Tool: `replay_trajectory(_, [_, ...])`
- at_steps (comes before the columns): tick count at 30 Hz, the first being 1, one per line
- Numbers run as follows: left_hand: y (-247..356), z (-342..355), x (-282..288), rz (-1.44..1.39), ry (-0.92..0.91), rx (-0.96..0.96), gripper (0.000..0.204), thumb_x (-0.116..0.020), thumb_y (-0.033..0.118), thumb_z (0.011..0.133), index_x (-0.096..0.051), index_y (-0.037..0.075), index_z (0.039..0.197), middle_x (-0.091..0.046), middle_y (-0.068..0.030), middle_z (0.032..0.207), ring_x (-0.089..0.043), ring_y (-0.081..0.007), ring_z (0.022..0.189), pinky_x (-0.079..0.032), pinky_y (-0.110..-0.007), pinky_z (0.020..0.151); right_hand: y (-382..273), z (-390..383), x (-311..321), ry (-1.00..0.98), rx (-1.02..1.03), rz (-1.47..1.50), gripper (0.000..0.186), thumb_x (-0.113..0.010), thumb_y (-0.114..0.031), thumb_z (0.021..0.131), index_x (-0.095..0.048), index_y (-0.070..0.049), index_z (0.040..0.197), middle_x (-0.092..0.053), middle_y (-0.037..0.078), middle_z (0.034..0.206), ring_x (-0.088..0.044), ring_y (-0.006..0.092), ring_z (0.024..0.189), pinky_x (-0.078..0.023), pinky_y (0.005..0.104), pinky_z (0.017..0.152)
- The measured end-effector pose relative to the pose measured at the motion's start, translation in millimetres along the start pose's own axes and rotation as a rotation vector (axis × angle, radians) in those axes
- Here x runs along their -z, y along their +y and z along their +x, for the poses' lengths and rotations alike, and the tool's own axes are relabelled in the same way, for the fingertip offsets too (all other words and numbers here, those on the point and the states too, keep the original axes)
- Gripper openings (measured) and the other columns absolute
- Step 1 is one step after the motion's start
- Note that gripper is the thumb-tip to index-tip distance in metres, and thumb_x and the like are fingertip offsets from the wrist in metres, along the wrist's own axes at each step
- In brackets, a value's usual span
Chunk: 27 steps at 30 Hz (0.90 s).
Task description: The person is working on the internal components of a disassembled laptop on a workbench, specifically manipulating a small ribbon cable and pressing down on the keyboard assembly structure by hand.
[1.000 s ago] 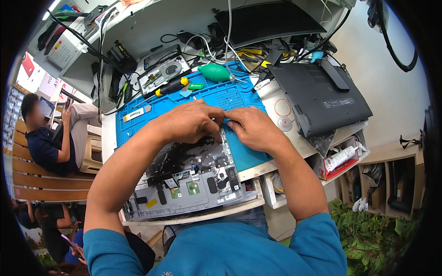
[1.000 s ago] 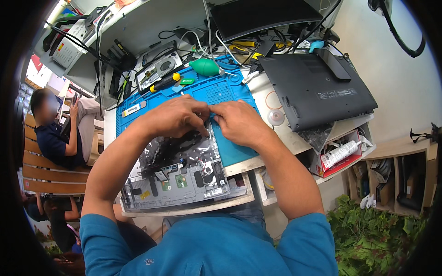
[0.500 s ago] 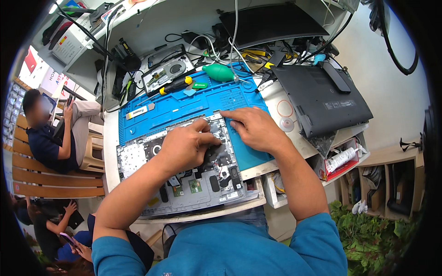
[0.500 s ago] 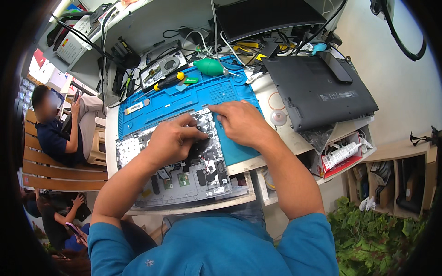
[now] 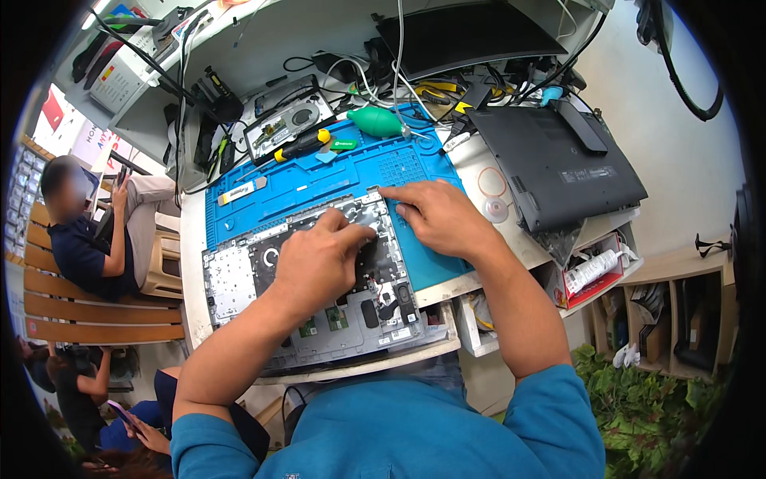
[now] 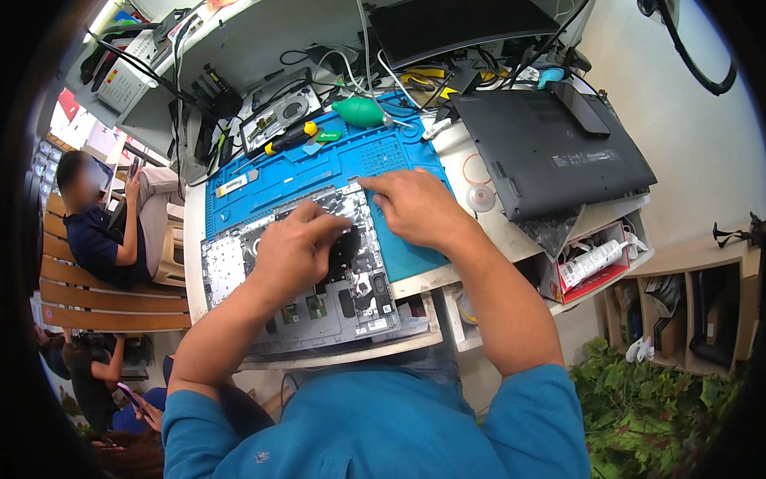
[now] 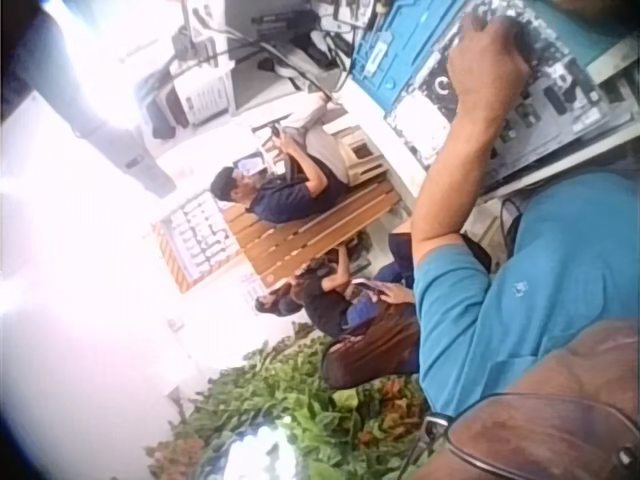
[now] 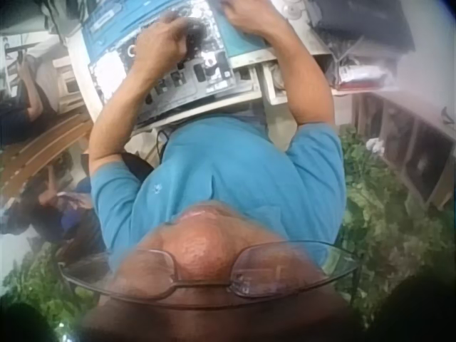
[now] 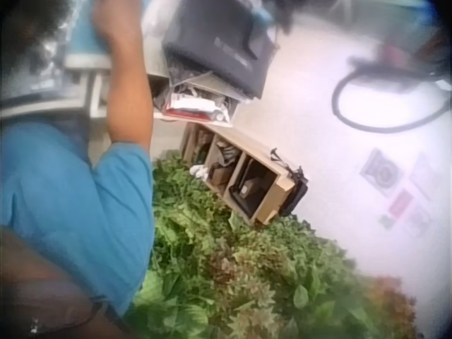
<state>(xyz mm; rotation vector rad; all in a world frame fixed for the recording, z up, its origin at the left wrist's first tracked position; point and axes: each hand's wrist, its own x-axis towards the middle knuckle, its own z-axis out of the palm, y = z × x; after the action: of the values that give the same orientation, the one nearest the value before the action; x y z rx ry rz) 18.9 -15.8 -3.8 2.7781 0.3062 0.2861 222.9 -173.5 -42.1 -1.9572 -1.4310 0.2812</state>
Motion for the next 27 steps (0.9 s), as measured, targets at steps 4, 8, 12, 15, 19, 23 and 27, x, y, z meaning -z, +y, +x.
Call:
replay_trajectory(4, [2, 5, 11, -0.021, 0.023, -0.068, 0.024, -0.081, 0.008, 0.096, -0.087, 0.023, 0.114, -0.074, -0.0071, 0.106, -0.079, -0.0344, 0.083, -0.063, -0.047, 0.073, 0, 0, 0, 0.033, 0.025, 0.009, 0.037, -0.063, -0.014, 0.107, -0.08, -0.011, 0.14, -0.082, 0.021, 0.122, -0.075, 0.0437, 0.114, -0.056, 0.0554, 0.104])
replay_trajectory(8, [2, 2, 12, -0.088, -0.008, -0.074, 0.026, -0.083, 0.007, 0.093, -0.089, 0.022, 0.113, -0.074, -0.0065, 0.106, -0.079, -0.0325, 0.083, -0.063, -0.045, 0.074, -2, 0, 2, 0.037, 0.02, 0.019, 0.037, -0.063, -0.013, 0.106, -0.081, -0.01, 0.138, -0.082, 0.022, 0.12, -0.075, 0.0451, 0.112, -0.057, 0.0562, 0.102])
replay_trajectory(12, [8, -9, 7, -0.139, -0.06, -0.05, 0.027, -0.084, 0.007, 0.092, -0.091, 0.023, 0.112, -0.074, -0.0059, 0.107, -0.079, -0.0305, 0.083, -0.063, -0.042, 0.075, -1, 1, 2, 0.029, 0.024, 0.021, 0.037, -0.063, -0.013, 0.106, -0.081, -0.01, 0.138, -0.082, 0.022, 0.121, -0.075, 0.0453, 0.113, -0.057, 0.0563, 0.101])
replay_trajectory(15, [8, -12, 4, -0.131, -0.044, -0.043, 0.026, -0.084, 0.007, 0.092, -0.091, 0.022, 0.113, -0.075, -0.0058, 0.107, -0.079, -0.0291, 0.083, -0.063, -0.042, 0.073, -2, 1, 2, 0.027, 0.022, 0.018, 0.037, -0.063, -0.013, 0.105, -0.081, -0.01, 0.138, -0.082, 0.022, 0.121, -0.075, 0.0452, 0.113, -0.057, 0.056, 0.102])
replay_trajectory(19, [8, -15, 1, -0.124, -0.045, -0.012, 0.025, -0.085, 0.008, 0.092, -0.091, 0.021, 0.112, -0.074, -0.0055, 0.106, -0.079, -0.0292, 0.082, -0.062, -0.041, 0.072, -4, 1, 2, 0.038, 0.024, 0.032, 0.037, -0.063, -0.012, 0.105, -0.081, -0.01, 0.138, -0.082, 0.022, 0.12, -0.075, 0.0449, 0.112, -0.057, 0.0555, 0.102])
replay_trajectory(23, [6, -16, 0, -0.141, -0.024, -0.011, 0.023, -0.085, 0.009, 0.093, -0.091, 0.021, 0.112, -0.074, -0.0052, 0.105, -0.078, -0.0294, 0.081, -0.062, -0.042, 0.072, -4, 2, 3, 0.023, 0.003, 0.038, 0.037, -0.064, -0.012, 0.105, -0.081, -0.009, 0.138, -0.082, 0.022, 0.12, -0.076, 0.0444, 0.113, -0.057, 0.0549, 0.103])
replay_trajectory(27, [4, -18, -4, -0.149, -0.008, -0.023, 0.023, -0.085, 0.009, 0.093, -0.09, 0.021, 0.112, -0.073, -0.0049, 0.104, -0.078, -0.0297, 0.081, -0.061, -0.043, 0.072, -4, 2, 4, -0.01, -0.019, 0.011, 0.039, -0.067, -0.011, 0.105, -0.079, -0.01, 0.142, -0.081, 0.021, 0.127, -0.075, 0.0428, 0.118, -0.057, 0.0522, 0.105])
